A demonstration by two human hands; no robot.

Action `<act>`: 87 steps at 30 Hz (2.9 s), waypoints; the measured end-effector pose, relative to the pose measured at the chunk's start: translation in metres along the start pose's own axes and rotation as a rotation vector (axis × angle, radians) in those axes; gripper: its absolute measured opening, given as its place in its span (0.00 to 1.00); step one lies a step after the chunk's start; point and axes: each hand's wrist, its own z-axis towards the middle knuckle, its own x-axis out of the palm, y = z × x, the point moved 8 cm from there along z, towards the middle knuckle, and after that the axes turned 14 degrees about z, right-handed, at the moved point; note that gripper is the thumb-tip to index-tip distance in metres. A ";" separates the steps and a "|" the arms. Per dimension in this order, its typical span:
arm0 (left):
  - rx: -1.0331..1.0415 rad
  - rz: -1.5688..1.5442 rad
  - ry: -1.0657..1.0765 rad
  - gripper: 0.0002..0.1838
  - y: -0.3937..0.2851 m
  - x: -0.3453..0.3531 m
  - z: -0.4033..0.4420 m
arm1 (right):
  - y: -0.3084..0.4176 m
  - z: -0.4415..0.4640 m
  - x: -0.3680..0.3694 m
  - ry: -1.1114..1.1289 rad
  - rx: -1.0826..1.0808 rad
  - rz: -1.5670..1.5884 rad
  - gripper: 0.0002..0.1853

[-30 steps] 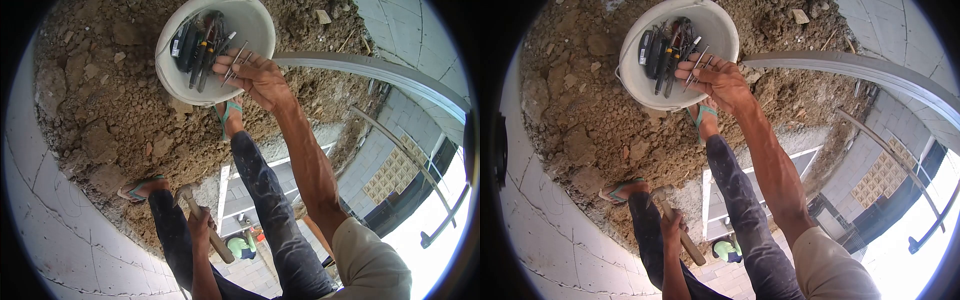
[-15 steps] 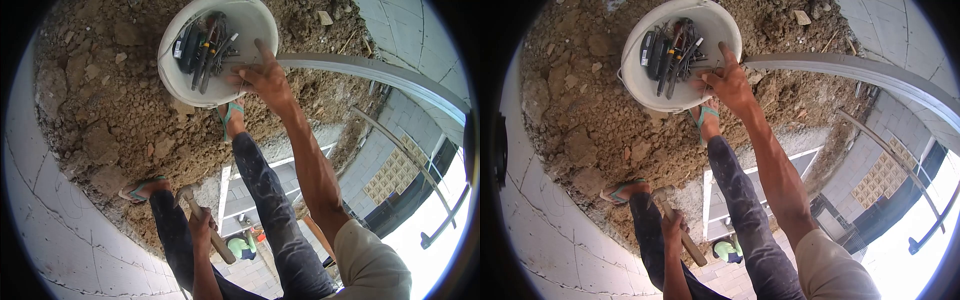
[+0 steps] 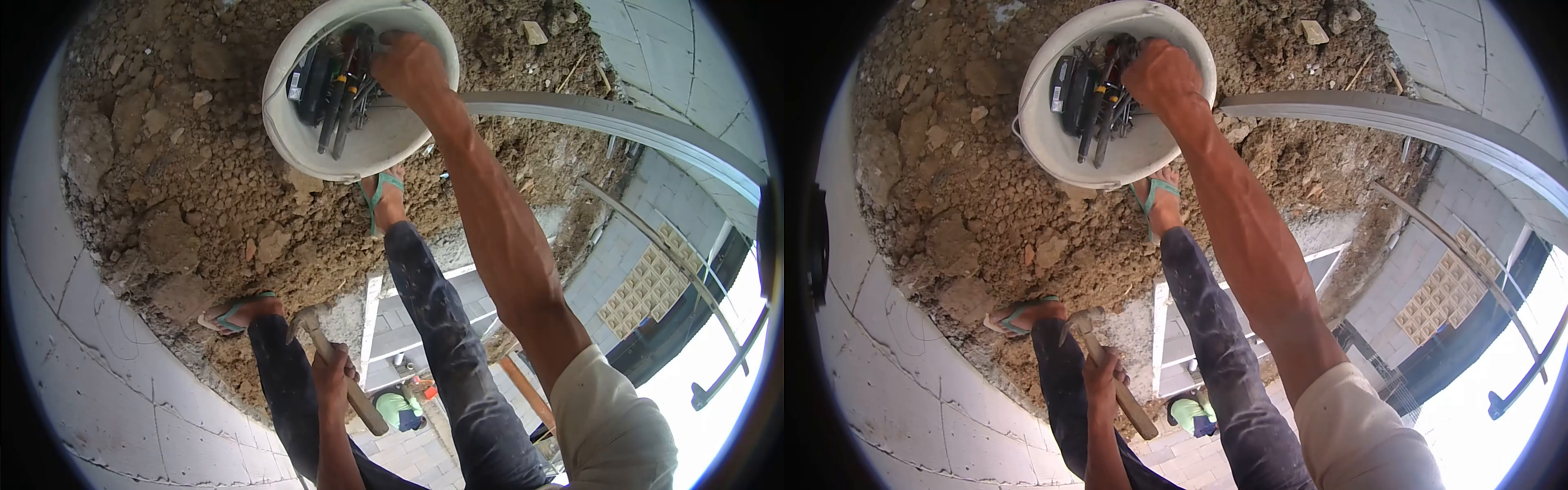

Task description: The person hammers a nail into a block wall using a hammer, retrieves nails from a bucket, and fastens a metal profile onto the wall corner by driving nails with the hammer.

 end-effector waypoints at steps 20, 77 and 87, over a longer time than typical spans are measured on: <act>-0.011 -0.032 0.006 0.09 0.007 -0.002 0.005 | -0.020 -0.058 -0.007 0.088 0.466 1.517 0.12; 0.012 -0.071 0.019 0.08 -0.012 -0.003 0.002 | 0.011 -0.071 -0.022 0.249 -0.047 -0.069 0.16; 0.007 -0.077 0.012 0.08 -0.012 -0.002 0.003 | -0.028 -0.021 0.020 0.416 0.119 -0.648 0.23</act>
